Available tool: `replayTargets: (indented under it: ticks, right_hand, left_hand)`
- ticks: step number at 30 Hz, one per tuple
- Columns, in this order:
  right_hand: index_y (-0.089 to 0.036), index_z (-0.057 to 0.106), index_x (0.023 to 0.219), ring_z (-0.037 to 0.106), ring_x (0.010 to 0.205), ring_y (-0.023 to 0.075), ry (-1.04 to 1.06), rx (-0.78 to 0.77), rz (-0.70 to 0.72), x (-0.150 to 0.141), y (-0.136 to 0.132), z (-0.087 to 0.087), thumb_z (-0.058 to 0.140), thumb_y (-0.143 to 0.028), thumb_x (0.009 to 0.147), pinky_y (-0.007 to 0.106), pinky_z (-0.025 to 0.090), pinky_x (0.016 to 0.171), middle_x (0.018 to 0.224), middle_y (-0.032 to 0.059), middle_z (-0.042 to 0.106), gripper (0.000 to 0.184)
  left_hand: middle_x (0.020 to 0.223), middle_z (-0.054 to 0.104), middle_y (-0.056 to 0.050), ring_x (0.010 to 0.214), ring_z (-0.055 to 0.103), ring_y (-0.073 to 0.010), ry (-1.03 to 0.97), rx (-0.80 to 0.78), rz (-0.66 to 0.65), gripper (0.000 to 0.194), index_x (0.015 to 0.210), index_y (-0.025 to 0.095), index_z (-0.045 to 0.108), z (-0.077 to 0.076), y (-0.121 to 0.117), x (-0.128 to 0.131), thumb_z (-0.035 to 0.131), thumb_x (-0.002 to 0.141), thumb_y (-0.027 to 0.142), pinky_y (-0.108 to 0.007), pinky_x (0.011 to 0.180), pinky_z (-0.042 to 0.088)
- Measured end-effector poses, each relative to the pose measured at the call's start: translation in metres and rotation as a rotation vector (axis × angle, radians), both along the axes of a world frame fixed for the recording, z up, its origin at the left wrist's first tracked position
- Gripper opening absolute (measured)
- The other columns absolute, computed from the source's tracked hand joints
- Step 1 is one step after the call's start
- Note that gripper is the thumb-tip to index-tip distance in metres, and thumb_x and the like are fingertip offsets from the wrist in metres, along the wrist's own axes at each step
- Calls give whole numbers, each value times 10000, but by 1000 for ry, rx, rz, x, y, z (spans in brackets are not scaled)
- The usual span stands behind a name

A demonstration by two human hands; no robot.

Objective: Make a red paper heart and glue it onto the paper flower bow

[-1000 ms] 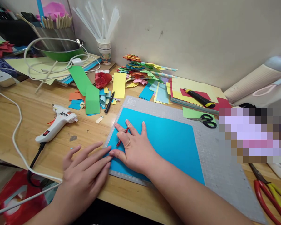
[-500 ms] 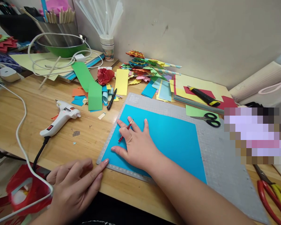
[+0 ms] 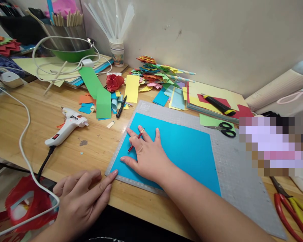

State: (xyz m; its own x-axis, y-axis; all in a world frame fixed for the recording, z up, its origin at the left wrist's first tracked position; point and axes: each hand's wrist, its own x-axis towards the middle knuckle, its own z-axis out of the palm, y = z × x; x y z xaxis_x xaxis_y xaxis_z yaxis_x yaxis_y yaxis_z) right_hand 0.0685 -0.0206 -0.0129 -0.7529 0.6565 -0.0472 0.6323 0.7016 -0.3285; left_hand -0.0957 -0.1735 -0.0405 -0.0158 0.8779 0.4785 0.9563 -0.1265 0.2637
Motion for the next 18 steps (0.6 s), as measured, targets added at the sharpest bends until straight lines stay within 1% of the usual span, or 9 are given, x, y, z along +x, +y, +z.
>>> replayTargets:
  ticks: [6,11,15,18]
  right_hand:
    - [-268,232,1470,140,1439,306,-13,12,-6,-1,0,-1,386,-592,906,705,32,1081,1405,85,500,669]
    - [-264,206,1485,132,1441,304,-13,7,-7,-1,1,-1,394,-589,904,698,17,1087,1403,88,501,692]
    - [-270,235,1472,129,1441,306,-7,2,-5,-1,1,-1,399,-598,898,702,12,1085,1442,74,457,682]
    - [-272,256,1462,136,1440,305,-5,-2,-8,-1,1,-2,402,-603,895,704,7,1086,1447,67,452,673]
  left_hand:
    - [852,635,-17,760,538,-160,47,71,-59,365,1179,330,651,-2,2,-3,586,843,202,-334,696,347]
    - [861,636,-25,774,537,-168,45,65,-59,353,1163,327,661,-4,1,-4,590,842,198,-340,704,350]
    - [849,635,-17,762,537,-166,45,76,-60,354,1163,332,659,-2,1,-4,592,842,198,-336,702,349]
    - [851,633,-15,763,539,-165,27,73,-57,367,1170,332,655,-2,0,-4,608,835,191,-336,704,345]
